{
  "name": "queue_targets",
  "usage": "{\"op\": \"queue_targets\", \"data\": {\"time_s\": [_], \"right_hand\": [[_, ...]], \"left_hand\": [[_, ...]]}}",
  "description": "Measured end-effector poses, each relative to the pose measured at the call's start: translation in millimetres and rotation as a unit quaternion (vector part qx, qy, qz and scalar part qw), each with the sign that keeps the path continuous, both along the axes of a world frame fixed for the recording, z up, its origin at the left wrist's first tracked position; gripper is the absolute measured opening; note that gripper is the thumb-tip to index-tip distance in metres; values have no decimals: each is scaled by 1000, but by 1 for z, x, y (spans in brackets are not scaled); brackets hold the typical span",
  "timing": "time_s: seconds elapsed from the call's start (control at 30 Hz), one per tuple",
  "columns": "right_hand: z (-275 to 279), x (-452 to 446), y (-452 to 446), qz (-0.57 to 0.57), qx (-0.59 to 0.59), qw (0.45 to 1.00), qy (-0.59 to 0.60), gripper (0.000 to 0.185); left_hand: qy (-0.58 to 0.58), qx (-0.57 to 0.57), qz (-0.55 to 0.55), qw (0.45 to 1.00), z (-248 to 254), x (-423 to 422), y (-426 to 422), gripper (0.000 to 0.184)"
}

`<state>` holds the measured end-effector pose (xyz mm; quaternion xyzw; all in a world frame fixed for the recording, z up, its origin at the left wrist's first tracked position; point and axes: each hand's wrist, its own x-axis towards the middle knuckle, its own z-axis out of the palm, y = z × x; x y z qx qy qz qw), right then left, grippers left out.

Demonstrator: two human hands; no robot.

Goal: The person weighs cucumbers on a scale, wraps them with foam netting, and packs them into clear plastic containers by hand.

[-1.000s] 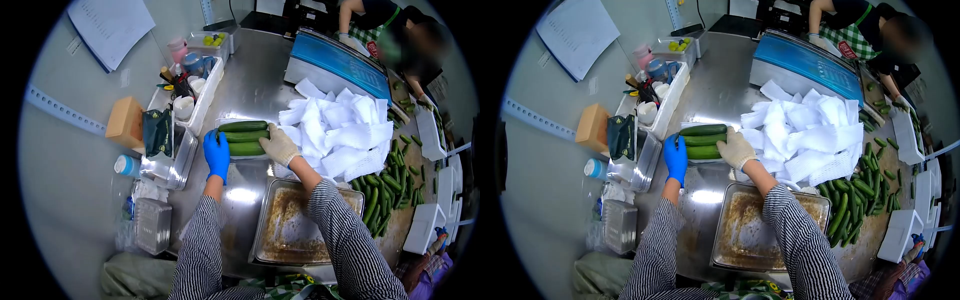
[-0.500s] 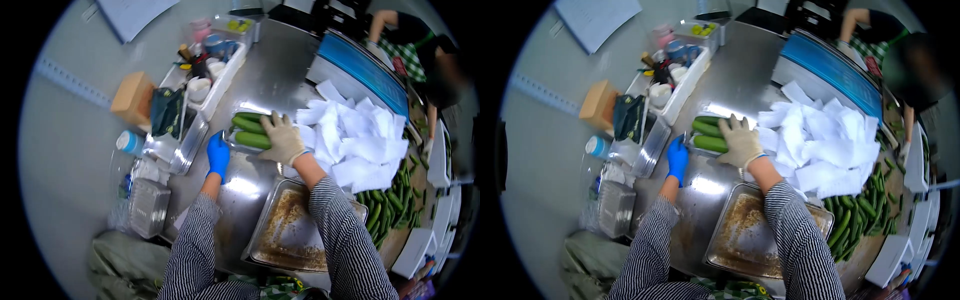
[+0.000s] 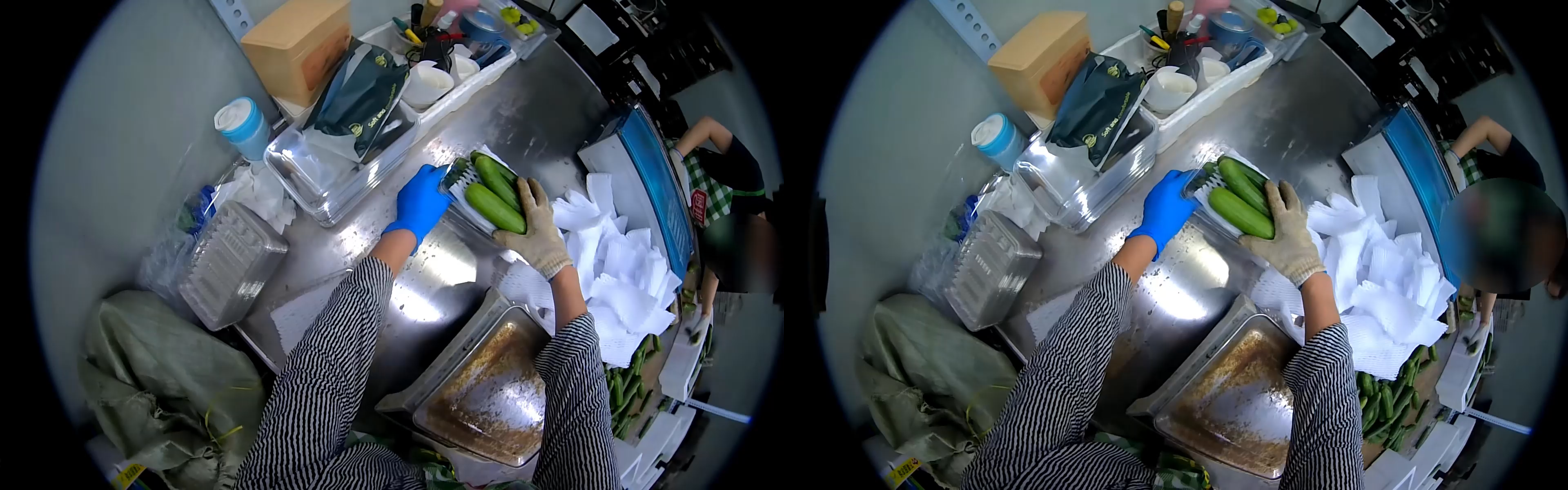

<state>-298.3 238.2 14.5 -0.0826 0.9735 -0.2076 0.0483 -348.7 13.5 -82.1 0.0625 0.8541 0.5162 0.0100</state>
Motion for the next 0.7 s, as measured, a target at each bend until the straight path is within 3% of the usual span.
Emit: {"op": "queue_targets", "data": {"time_s": [0.17,0.27,0.33,0.5,0.6,0.7], "right_hand": [[-5,-1,2,-8,-9,1000,-1,105],[-5,0,0,-9,-22,1000,1,105],[-10,0,3,-4,-53,999,8,105],[-13,-2,4,14,-18,999,26,109],[-4,4,-4,34,50,998,36,110],[0,6,-13,37,84,995,44,110]], "left_hand": [[23,-54,20,998,-1,-12,3,34],[-26,39,32,998,-10,-19,-1,25],[14,50,47,998,-19,-23,0,21],[34,2,-27,999,-8,-14,-7,22],[31,-72,-23,997,-5,-18,-3,22],[50,-50,-5,998,-8,-17,-1,20]]}}
